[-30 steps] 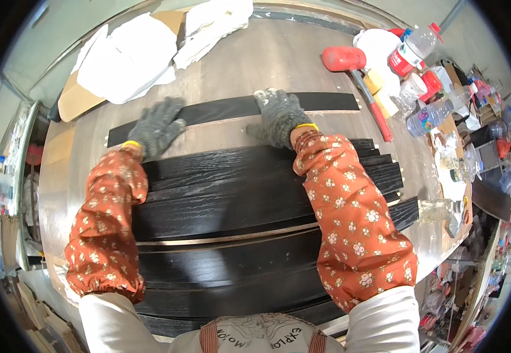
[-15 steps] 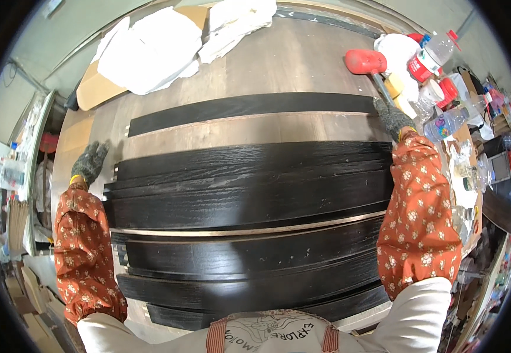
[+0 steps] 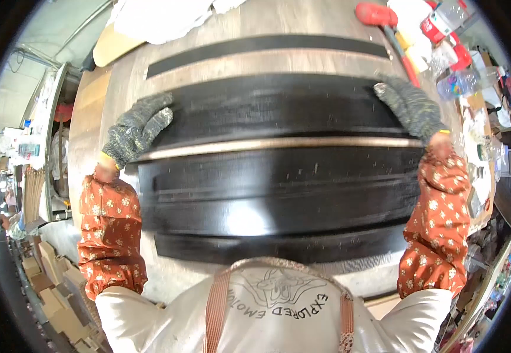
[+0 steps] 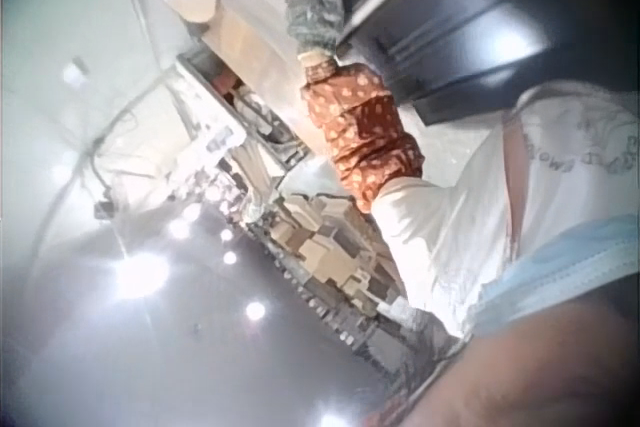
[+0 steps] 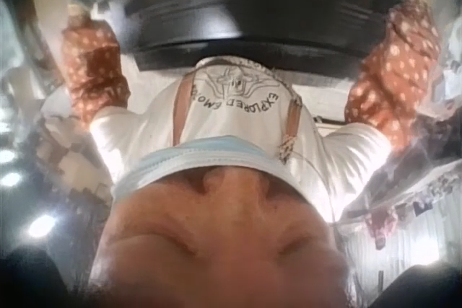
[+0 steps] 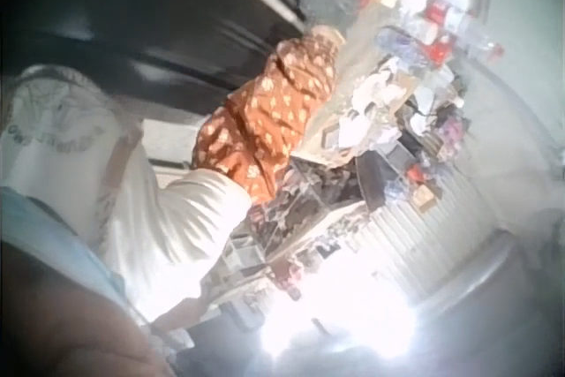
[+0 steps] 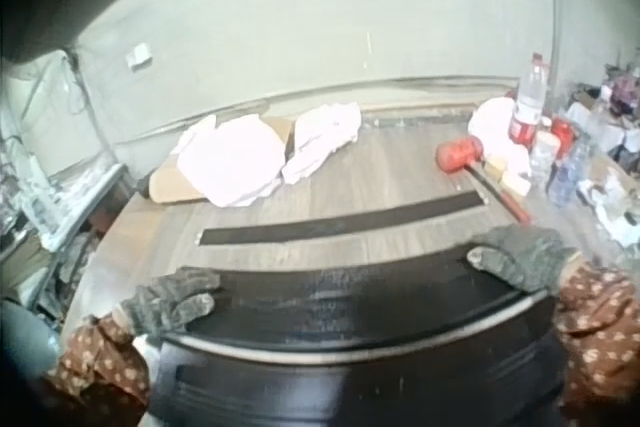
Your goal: The person applies liquid from a bottle onto a cloth and wipes down several black wooden furniture components on a workbench.
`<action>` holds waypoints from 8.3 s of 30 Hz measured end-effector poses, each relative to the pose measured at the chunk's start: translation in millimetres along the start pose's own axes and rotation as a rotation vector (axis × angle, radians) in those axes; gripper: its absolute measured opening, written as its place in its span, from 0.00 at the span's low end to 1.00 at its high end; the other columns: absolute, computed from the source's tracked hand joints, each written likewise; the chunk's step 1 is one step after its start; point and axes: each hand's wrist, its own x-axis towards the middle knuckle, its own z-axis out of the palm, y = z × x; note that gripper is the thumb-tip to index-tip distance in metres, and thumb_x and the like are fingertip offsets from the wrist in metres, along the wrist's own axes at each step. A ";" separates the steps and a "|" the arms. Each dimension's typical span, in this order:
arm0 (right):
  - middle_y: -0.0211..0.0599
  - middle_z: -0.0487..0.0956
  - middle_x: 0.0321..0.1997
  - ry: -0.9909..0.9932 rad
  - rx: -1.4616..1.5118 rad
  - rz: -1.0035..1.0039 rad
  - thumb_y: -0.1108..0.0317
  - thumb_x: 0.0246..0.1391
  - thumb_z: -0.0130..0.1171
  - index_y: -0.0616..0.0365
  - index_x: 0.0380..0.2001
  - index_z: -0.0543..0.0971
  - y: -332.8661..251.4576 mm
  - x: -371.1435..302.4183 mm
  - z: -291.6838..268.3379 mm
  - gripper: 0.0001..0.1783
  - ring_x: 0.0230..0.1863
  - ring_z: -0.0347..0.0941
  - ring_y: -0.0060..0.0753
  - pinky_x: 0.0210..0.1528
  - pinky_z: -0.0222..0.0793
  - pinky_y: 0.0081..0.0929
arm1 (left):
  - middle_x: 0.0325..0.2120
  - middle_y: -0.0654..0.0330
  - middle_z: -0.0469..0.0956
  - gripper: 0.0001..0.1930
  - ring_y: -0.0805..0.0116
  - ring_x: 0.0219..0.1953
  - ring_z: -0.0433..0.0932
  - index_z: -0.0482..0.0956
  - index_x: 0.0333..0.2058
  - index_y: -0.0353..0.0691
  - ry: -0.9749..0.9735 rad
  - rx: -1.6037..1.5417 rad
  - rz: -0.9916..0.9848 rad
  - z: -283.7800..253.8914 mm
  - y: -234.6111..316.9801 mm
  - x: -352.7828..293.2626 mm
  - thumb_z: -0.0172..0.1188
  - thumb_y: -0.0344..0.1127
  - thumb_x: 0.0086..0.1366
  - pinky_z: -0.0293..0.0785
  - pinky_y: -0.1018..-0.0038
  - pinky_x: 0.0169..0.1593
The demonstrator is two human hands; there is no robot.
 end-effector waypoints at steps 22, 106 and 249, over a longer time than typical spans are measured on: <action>0.55 0.64 0.63 0.513 0.118 0.647 0.42 0.59 0.48 0.66 0.60 0.64 50.8 -269.8 100.6 0.39 0.64 0.59 0.51 0.65 0.53 0.38 | 0.47 0.59 0.76 0.22 0.70 0.45 0.73 0.71 0.54 0.34 0.731 -0.514 -0.834 155.4 55.5 -269.4 0.49 0.44 0.69 0.68 0.74 0.51; 0.38 0.73 0.53 0.272 0.126 0.092 0.65 0.43 0.59 0.46 0.43 0.78 -84.0 -268.0 123.4 0.19 0.56 0.67 0.44 0.59 0.61 0.41 | 0.48 0.50 0.69 0.44 0.48 0.50 0.67 0.67 0.57 0.45 0.305 0.180 0.077 150.0 197.6 -176.2 0.65 0.65 0.45 0.60 0.52 0.55; 0.43 0.81 0.39 0.264 -0.063 0.148 0.48 0.60 0.49 0.49 0.50 0.76 -252.2 -270.1 170.4 0.22 0.38 0.78 0.46 0.43 0.72 0.34 | 0.25 0.66 0.74 0.13 0.80 0.20 0.70 0.73 0.45 0.37 0.554 -1.367 -0.538 166.4 64.2 -326.8 0.55 0.36 0.65 0.66 0.84 0.23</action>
